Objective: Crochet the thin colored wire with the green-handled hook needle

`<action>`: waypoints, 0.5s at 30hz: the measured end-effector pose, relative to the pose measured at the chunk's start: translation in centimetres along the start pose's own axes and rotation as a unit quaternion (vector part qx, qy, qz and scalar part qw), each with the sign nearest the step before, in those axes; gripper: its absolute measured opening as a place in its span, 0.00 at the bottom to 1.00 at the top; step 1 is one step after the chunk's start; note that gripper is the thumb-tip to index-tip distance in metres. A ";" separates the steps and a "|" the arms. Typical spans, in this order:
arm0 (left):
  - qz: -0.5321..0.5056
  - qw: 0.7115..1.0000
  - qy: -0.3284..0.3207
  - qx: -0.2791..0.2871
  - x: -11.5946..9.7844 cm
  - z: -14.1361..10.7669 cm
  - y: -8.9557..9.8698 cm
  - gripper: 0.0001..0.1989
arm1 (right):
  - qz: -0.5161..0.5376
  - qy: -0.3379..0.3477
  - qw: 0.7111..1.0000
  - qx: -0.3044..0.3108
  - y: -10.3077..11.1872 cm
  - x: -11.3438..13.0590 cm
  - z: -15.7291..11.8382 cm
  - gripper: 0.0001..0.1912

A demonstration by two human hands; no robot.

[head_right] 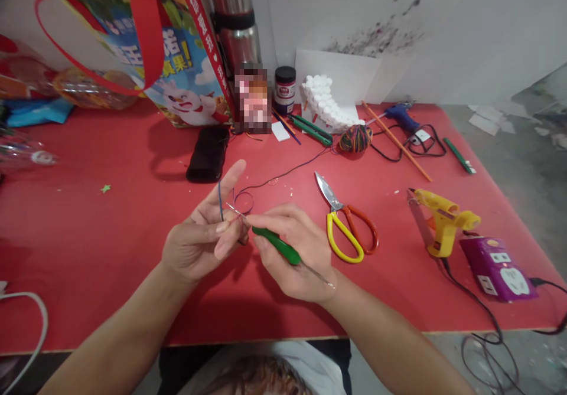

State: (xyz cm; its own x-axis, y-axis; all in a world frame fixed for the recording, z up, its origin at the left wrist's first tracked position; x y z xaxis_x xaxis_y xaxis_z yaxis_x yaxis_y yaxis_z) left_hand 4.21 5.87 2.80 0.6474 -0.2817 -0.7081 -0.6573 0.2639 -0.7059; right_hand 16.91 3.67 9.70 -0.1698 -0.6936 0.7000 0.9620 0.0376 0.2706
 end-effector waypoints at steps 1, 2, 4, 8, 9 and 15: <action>-0.001 1.000 0.001 0.000 0.0 0.0 0.0 0.45 | 0.006 0.001 1.000 0.000 0.0 0.0 0.0 0.18; -0.001 1.000 0.001 -0.001 0.0 0.0 0.0 0.45 | 0.011 0.004 1.000 0.001 0.1 0.0 0.0 0.18; -0.004 1.000 0.001 -0.005 0.0 0.0 0.0 0.45 | 0.020 0.007 1.000 0.005 0.1 -0.1 0.0 0.17; -0.005 1.000 0.003 -0.017 -0.2 -0.1 0.1 0.45 | 0.041 0.007 0.999 0.019 0.0 -0.5 0.1 0.18; -0.004 1.000 0.003 -0.019 -0.2 -0.1 0.2 0.45 | 0.045 0.005 0.999 0.023 0.0 -0.6 0.1 0.18; -0.008 1.000 0.005 -0.014 -0.2 0.0 0.2 0.45 | 0.055 -0.006 0.998 0.032 0.1 -0.9 0.2 0.20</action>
State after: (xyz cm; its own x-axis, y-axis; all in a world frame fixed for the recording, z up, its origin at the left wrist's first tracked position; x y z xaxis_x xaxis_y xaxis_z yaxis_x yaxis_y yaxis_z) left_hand 3.98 5.97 2.83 0.6539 -0.2949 -0.6968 -0.6578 0.2335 -0.7161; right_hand 17.10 4.42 9.20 -0.0678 -0.6739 0.7357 0.9595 0.1581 0.2332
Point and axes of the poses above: each hand's wrist, its own z-axis towards the middle knuckle, its own y-axis out of the back of the hand, x = y × z, the point moved 10 cm from there along z, towards the middle knuckle, and after that the axes turned 1 degree about -x, right-handed, at the moved point
